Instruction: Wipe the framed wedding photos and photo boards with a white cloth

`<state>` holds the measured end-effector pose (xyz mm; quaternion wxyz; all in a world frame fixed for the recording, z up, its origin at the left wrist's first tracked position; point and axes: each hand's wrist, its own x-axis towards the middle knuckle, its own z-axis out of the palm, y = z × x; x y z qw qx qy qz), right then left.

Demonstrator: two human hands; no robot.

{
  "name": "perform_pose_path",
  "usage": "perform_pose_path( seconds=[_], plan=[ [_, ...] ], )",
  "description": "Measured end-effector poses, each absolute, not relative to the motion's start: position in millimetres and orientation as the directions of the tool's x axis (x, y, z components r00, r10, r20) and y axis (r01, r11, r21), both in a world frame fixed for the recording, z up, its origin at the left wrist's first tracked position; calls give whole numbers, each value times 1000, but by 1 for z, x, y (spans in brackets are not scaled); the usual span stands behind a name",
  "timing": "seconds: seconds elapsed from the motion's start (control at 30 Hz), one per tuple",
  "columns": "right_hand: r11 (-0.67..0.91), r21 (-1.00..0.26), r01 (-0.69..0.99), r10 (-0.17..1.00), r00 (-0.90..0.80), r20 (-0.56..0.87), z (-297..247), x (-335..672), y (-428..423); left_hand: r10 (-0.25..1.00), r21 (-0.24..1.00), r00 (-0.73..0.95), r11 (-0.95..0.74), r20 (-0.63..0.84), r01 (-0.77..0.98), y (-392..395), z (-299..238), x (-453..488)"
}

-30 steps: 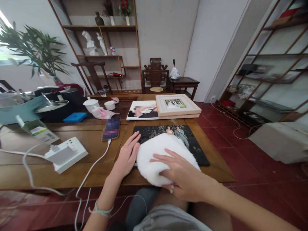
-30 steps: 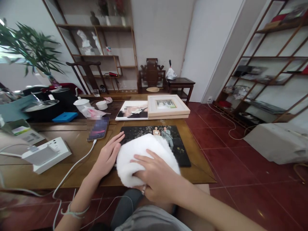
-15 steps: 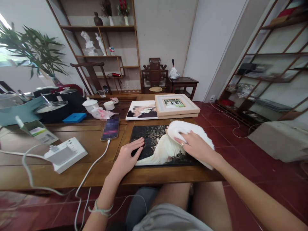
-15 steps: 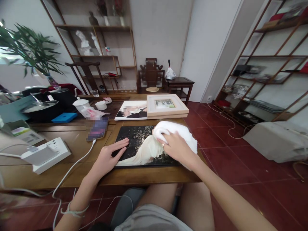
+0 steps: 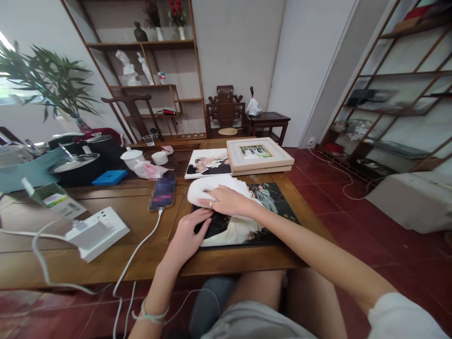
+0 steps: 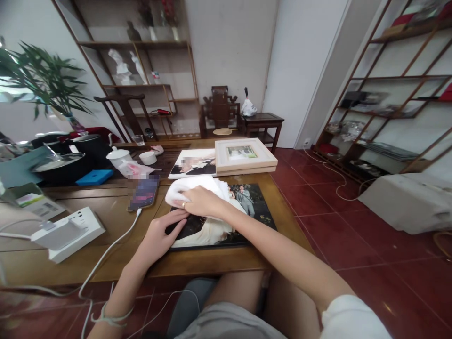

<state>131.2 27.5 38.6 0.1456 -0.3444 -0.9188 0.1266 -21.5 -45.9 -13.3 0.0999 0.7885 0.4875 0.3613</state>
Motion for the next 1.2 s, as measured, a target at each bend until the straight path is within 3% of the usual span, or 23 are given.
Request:
perform_pose_path(
  seconds=[0.23,0.37,0.6,0.83,1.2],
  plan=[
    [524,-343,780,852,-484,199,18,228,29,838,554,267,-522,476,649,-45,-13,-20],
    [451,-322,832,891,-403,208,17,266,28,837,561,260,-523,482,642,-46,-13,-19],
    [596,-212,774,802,-566,191,15,268,-34,840,561,250,-515,482,648,-45,-13,-20],
    [689,-252,679,714,-695,81,25,258,-119,837,555,261,-521,481,648,-43,-15,-21],
    [586,-166,793,809,-557,189,19,267,11,825,534,283,-540,490,651,-43,-15,-22]
  ],
)
